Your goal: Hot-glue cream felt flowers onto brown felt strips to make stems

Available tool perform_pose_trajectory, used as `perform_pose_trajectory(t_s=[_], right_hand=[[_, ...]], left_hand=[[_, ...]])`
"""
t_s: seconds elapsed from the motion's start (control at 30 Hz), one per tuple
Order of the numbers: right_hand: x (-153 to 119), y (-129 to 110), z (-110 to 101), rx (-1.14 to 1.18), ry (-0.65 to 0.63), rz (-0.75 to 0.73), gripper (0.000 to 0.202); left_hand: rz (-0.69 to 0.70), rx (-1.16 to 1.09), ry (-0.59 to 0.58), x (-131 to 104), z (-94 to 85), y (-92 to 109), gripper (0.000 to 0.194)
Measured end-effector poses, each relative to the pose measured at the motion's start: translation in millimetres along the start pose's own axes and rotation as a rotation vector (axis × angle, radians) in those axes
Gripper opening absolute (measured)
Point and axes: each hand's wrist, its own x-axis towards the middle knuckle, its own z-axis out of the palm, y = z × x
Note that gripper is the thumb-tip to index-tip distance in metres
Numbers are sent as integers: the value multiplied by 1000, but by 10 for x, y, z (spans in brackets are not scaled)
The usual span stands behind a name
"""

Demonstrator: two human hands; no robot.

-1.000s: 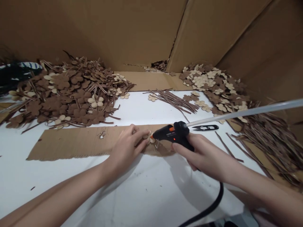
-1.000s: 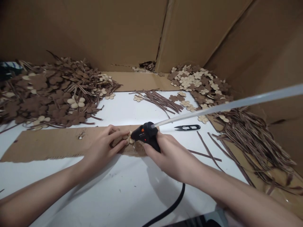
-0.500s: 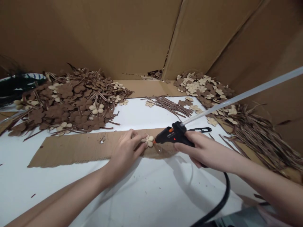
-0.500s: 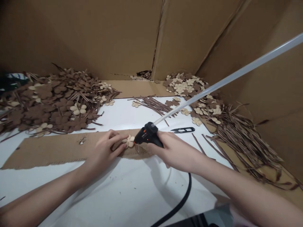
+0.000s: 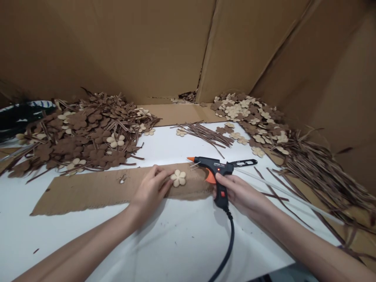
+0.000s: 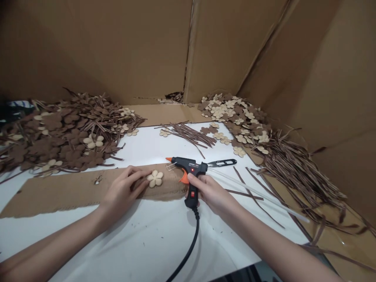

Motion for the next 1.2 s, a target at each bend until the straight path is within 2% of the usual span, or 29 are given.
perform_pose_trajectory(t_s=[0.33, 0.47, 0.7, 0.8, 0.93, 1.03, 1.1, 1.2], right_hand=[[67, -76, -192, -411, -33, 38, 47], [21, -146, -175, -689, -68, -5, 51], [5, -157, -123, -859, -70, -77, 52], [-60, -262, -193, -886, -56, -137, 49], [-98, -590, -356, -978, 96, -346, 39], [75, -841, -445, -1205, 213, -468, 30], [293, -947, -458, -1332, 270, -468, 24], [654, -1007, -401, -1400, 282, -442, 15]], left_hand=[[4, 266, -60, 4, -2, 1, 23], [23, 390, -107, -5, -16, 12, 23], [109, 407, -90, -10, -65, -80, 21], [211, 402, -68, -1, -113, -163, 23], [342, 412, -25, 45, -219, -253, 24], [476, 449, -5, 98, -294, -295, 20], [537, 466, -7, 124, -324, -313, 20], [537, 459, -32, 139, -338, -328, 23]])
